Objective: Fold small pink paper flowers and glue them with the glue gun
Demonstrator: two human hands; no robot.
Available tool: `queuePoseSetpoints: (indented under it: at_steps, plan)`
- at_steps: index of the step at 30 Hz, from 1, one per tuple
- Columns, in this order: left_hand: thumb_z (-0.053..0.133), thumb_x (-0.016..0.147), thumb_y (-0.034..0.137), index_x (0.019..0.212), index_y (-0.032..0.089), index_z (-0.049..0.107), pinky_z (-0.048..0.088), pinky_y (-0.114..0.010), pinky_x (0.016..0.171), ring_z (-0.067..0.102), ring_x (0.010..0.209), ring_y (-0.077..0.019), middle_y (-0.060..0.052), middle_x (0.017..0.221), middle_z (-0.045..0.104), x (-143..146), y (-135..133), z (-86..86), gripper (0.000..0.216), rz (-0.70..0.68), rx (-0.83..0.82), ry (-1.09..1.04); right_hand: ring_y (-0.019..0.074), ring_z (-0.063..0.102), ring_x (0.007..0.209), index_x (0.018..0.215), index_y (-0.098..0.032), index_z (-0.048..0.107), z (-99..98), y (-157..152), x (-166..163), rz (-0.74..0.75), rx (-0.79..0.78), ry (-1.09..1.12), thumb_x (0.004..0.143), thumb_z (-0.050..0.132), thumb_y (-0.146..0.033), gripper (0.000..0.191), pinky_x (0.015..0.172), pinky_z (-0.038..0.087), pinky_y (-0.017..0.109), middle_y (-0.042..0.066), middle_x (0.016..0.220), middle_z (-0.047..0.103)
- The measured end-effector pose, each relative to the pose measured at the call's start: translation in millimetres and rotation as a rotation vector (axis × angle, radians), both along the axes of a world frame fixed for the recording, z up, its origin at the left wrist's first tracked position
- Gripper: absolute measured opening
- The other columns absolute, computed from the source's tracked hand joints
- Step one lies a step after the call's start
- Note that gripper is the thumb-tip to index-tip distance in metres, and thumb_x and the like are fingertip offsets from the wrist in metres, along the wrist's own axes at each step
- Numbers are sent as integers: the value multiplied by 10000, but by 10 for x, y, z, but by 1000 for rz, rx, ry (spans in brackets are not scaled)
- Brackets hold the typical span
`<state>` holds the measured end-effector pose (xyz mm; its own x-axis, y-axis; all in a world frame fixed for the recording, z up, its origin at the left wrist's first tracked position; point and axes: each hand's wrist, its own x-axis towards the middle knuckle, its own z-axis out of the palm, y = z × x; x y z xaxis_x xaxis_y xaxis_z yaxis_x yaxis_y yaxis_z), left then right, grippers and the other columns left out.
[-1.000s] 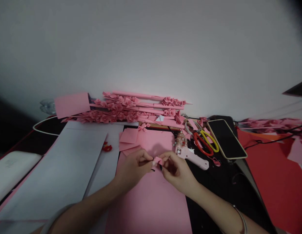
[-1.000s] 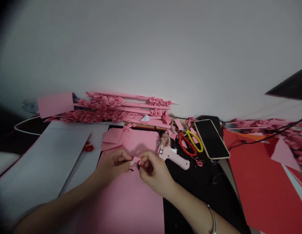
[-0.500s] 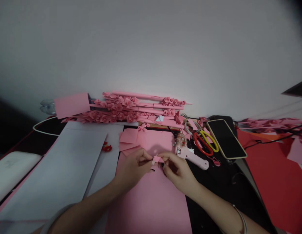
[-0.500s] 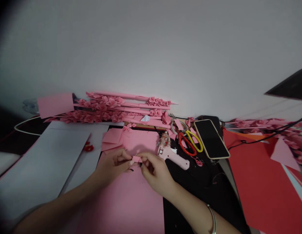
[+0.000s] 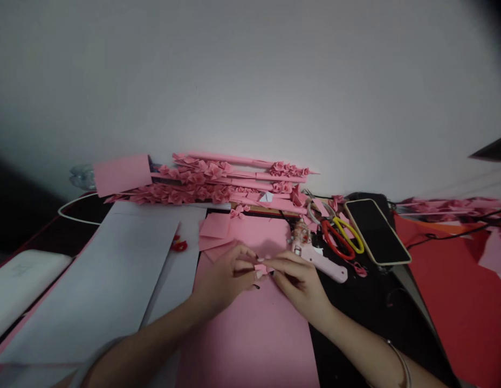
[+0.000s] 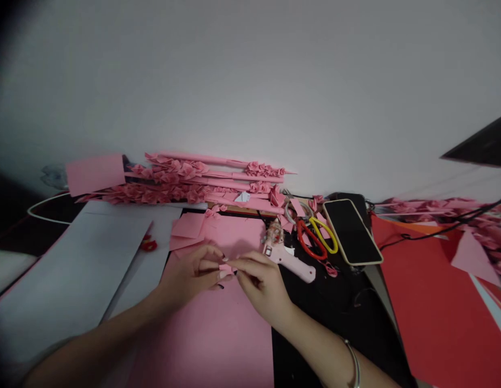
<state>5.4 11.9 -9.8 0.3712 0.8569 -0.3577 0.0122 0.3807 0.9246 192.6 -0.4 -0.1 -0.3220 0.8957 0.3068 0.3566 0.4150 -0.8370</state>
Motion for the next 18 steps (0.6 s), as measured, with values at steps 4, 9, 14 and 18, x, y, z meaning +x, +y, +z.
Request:
queuePoseSetpoints:
  at_steps: [4,9,14,18]
  plan:
    - [711,743,318,1018,201,564,577,-313,703,715,856,-219,-38,869,739,0,-1,-1,333,-17,-22,-19,162,612,749,969,-248,733,-28,-14,-15,-23,33,17,824,537,-42,320,620,472,258,52,858,633]
    - [676,778,391,830,155,681,563,-295,720,721,815,-209,-53,801,748,-3,-14,0,241,-100,-39,-9,156,604,726,917,-237,714,-59,-29,-33,-61,56,30,805,580,-41,262,590,462,247,36,831,603]
    - [681,771,377,845,166,701,562,-255,682,724,805,-191,-38,789,753,-9,-14,20,225,-102,-51,1,161,614,748,874,-214,691,-36,-36,-40,-43,83,14,817,571,-46,214,620,477,260,44,843,600]
    - [712,723,386,813,168,690,564,-251,657,727,792,-196,-28,768,747,-6,-6,56,237,-78,-85,-3,162,626,773,903,-199,674,-2,-44,-43,-7,106,-22,831,539,-48,215,662,499,271,62,896,610]
